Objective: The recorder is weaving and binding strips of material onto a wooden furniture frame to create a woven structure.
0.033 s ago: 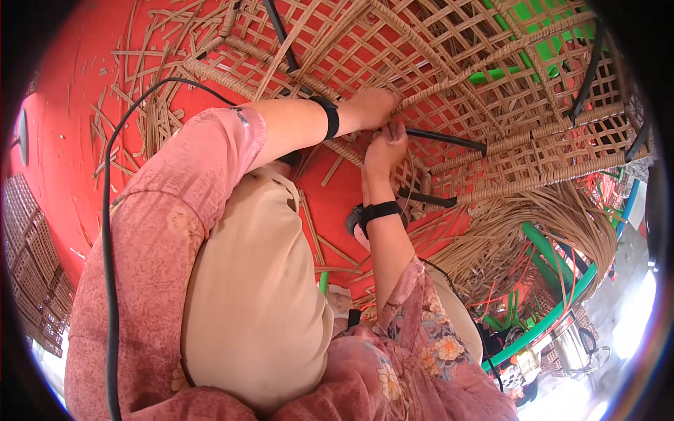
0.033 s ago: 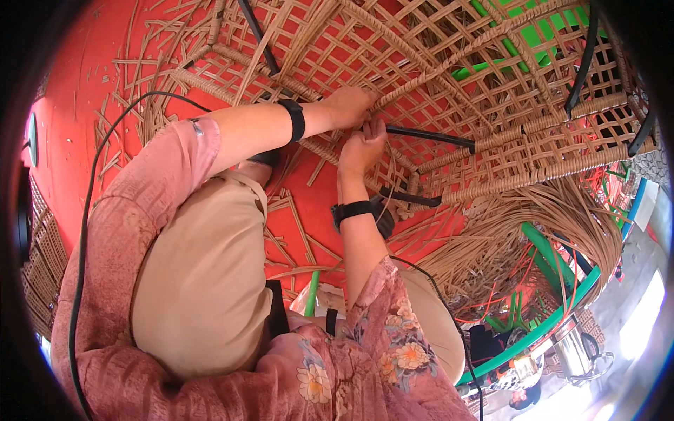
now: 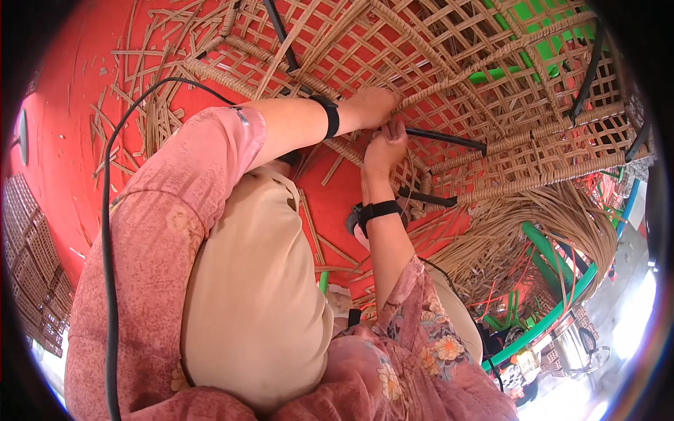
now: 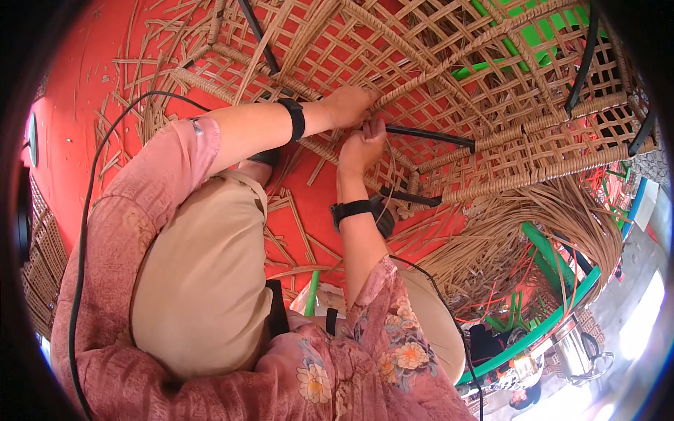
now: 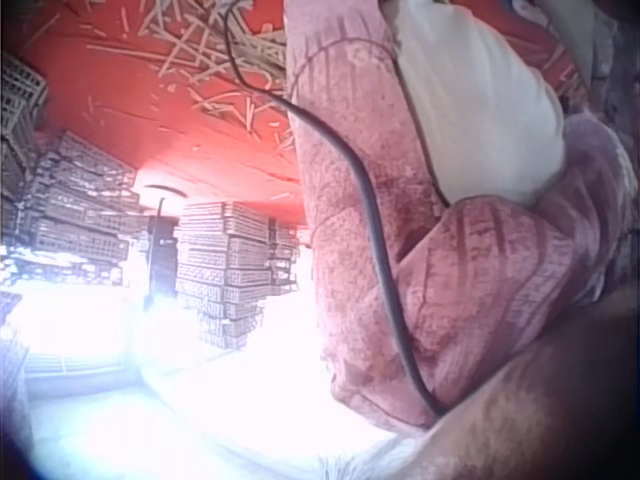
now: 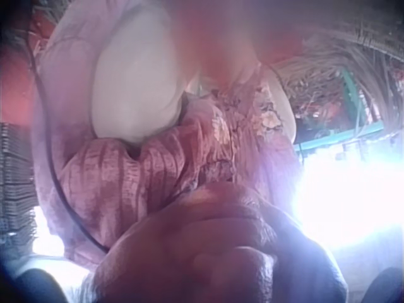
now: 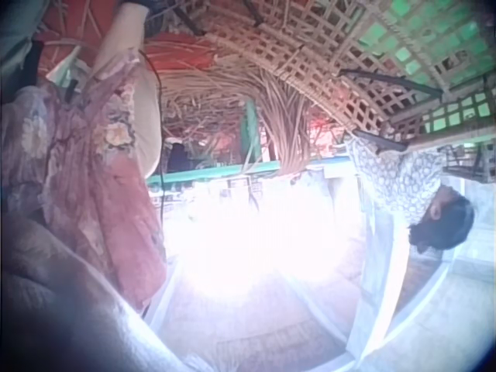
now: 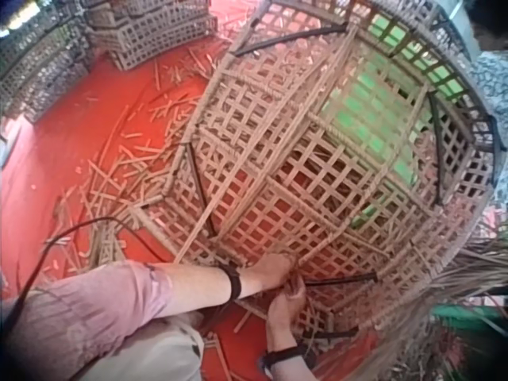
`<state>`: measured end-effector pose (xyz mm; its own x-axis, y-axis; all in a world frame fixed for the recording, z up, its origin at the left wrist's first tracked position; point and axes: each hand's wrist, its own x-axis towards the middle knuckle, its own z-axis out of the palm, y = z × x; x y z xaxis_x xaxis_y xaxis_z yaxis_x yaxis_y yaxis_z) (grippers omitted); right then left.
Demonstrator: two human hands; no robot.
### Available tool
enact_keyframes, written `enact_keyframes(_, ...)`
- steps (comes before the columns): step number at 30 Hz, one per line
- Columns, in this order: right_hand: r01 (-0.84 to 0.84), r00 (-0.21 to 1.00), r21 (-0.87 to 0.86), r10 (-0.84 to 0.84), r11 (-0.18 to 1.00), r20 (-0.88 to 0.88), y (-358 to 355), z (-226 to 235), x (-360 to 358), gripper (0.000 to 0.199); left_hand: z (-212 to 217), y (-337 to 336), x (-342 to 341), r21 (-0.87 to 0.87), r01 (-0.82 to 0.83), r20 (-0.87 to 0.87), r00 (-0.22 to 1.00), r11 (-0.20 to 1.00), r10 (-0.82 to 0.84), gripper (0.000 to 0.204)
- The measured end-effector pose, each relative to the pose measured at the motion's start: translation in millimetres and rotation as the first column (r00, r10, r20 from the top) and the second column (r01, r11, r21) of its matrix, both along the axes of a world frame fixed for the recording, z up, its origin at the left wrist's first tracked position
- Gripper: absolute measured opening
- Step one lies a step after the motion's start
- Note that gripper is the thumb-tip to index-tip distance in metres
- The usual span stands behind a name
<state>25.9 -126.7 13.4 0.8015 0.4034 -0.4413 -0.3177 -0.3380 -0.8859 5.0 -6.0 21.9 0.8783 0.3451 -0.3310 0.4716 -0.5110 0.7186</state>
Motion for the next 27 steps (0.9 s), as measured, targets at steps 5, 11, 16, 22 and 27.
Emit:
enact_keyframes(5,0.032,0.999,0.099,-0.034,0.995,0.018,9,-1,-4,0.053,-6,1,0,-0.017,0.012,-0.019,1.0,1.0,-0.013,0.029)
enact_keyframes(11,0.073,0.949,0.133,-0.028,0.988,-0.314,4,1,23,0.054,-2,5,1,0.014,0.023,0.019,1.0,1.0,-0.023,0.042)
enact_keyframes(16,-0.097,0.973,-0.009,0.093,0.995,-0.21,6,7,25,0.046,1,6,-1,-0.001,0.04,-0.037,0.998,0.999,-0.04,0.046)
enact_keyframes(22,-0.262,0.876,-0.309,0.36,0.914,0.321,10,4,24,0.035,2,7,3,-0.063,0.008,-0.024,1.0,0.998,-0.01,0.039)
enact_keyframes(27,-0.346,0.794,-0.565,0.555,0.749,0.249,19,19,23,0.04,-8,6,-3,-0.045,-0.013,0.003,1.0,0.999,0.014,0.035)
